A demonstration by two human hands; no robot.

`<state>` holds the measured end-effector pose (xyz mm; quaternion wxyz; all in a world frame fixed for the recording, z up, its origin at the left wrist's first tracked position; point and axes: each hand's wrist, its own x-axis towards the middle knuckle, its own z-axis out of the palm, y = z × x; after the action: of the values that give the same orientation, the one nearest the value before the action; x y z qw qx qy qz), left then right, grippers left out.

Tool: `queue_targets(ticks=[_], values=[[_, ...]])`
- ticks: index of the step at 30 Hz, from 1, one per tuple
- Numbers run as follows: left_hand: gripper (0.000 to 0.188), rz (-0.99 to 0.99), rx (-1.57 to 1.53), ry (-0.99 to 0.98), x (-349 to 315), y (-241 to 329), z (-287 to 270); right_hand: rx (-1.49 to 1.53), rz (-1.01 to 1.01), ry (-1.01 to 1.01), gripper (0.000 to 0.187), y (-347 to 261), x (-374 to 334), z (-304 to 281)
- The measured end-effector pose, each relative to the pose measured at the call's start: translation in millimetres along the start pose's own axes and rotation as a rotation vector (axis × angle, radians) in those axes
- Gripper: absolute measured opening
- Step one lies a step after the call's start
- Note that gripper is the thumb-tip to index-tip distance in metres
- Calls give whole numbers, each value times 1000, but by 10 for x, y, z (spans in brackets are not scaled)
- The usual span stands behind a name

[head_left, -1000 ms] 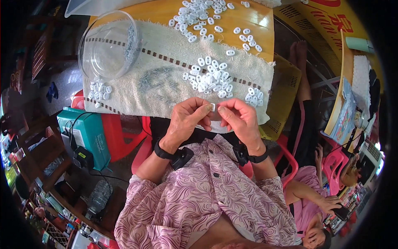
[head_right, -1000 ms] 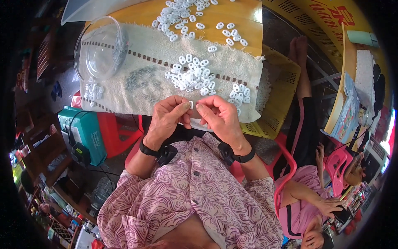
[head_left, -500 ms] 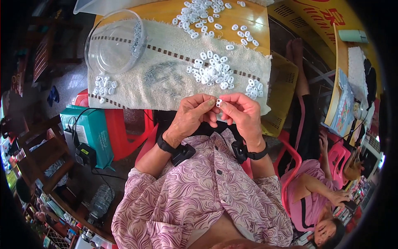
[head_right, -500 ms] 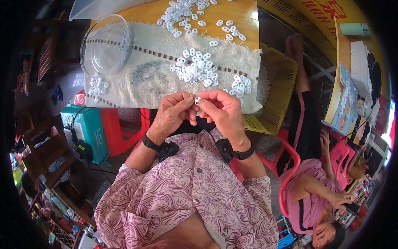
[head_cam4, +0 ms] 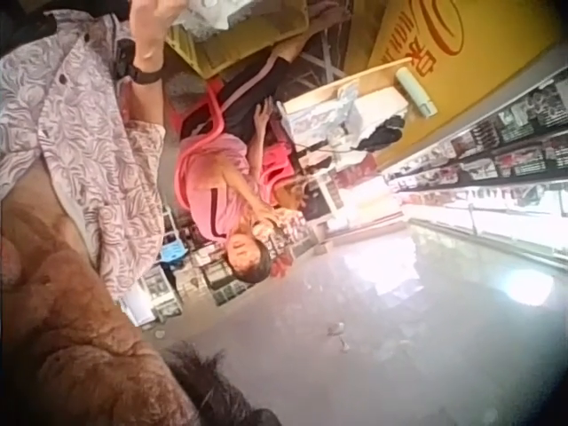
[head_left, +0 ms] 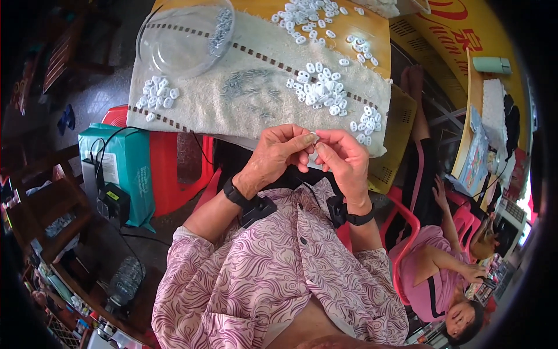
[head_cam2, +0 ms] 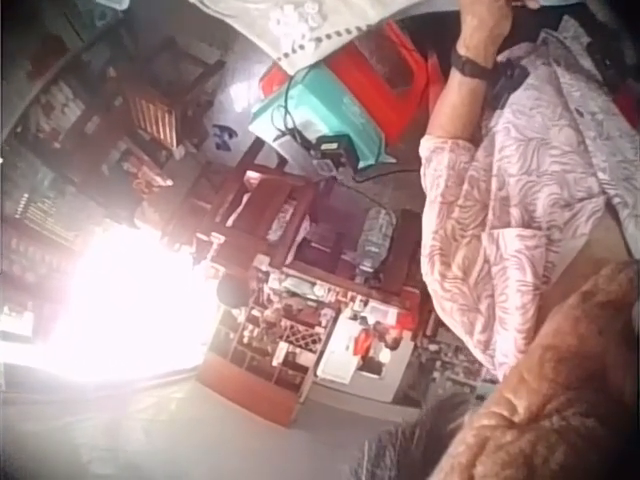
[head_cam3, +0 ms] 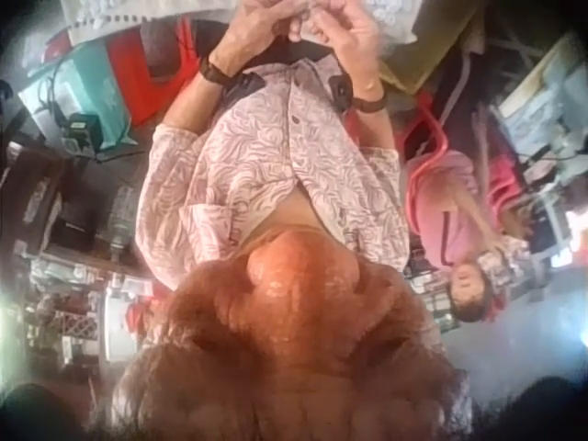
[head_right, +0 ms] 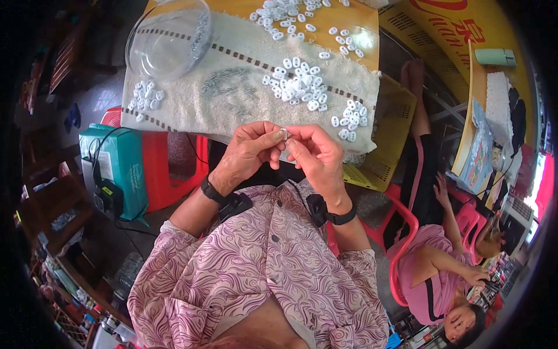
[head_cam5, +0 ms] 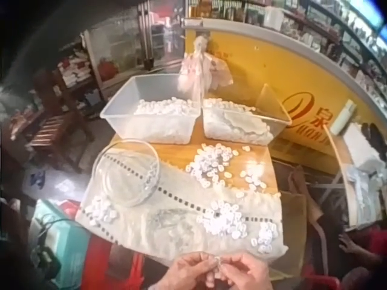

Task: The person picks up a white plastic toggle and a metal spring, then inserts the spring into the toggle by hand. They repeat this process with several more toggles and springs, placing the assembled pieces onto a towel.

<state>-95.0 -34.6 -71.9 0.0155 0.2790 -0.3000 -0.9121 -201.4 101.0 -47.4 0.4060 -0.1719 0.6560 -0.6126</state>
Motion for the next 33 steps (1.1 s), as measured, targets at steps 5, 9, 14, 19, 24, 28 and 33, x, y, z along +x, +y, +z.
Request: queue_targets(ticks=[5, 9, 14, 19, 24, 28, 33], values=[[17, 8, 2, 22, -46, 15, -35, -151, -218, -33, 21, 71, -14, 36], [18, -59, -3, 22, -131, -84, -163, -362, -360, -67, 27, 71, -9, 44], [16, -90, -131, 35, -138, -139, -285, -474, -511, -152, 28, 73, 96, 128], [17, -106, -180, 61, -128, -106, -316, -523, -537, -132, 24, 92, 156, 180], [19, -98, -213, 79, -123, -19, -307, -513, -526, -72, 16, 148, 210, 208], [22, -94, -140, 123, -128, 33, -301, -242, -151, -3, 8, 205, 187, 228], [24, -87, -27, 120, -190, 67, -293, 1, 130, 19, 17, 107, 222, 271]])
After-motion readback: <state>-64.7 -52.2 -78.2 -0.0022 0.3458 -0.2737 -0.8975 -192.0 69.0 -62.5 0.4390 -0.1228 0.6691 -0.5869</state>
